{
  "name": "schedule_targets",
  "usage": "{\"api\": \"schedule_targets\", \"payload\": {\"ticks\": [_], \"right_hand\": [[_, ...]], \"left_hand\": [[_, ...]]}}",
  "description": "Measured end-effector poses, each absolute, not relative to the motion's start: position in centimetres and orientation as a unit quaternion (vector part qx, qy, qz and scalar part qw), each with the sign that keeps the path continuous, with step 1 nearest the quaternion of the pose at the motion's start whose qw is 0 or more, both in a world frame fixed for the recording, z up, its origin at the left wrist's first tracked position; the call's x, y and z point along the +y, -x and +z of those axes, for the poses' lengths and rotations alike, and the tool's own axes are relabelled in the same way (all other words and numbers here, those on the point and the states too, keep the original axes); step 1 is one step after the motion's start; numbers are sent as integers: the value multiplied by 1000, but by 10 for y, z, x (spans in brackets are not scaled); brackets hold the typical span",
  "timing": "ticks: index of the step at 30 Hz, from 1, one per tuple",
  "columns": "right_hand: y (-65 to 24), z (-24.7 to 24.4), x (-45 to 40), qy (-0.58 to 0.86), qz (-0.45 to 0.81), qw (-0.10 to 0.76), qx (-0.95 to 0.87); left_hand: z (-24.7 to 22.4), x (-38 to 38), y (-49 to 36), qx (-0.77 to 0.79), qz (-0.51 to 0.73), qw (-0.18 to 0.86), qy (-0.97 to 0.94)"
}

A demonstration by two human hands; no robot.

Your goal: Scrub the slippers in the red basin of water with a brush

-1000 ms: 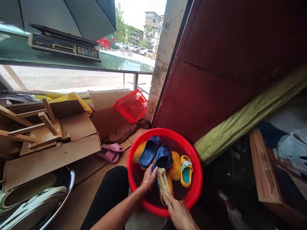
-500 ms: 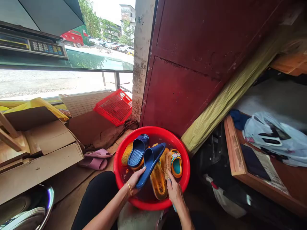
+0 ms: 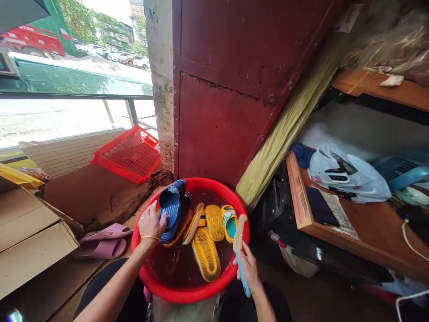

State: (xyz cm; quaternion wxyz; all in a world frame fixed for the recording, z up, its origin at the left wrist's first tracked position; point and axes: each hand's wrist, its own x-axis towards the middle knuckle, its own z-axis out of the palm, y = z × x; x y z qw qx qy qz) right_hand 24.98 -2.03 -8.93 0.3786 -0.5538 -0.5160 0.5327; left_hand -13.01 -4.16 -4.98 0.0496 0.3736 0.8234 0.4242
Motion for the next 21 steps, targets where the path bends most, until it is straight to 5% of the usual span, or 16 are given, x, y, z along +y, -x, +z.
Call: {"api": "schedule_targets", "payload": {"ticks": [4,10,18,21], "right_hand": [[-246,-88,-18,536,562,387,-497],[-244,-94,-20,550,551,394,-488],[-244,-107,-12,539,569,403,-474],[-243,-106,-7,545,576,396,-462]], "left_hand": [[-63,-22,54,698,402,153,-572],[-108,28,-52,749,343,229,-519],[-137,54,-61,813,193,281,-471],[-136,55,-59,795,238,313,-462]]}}
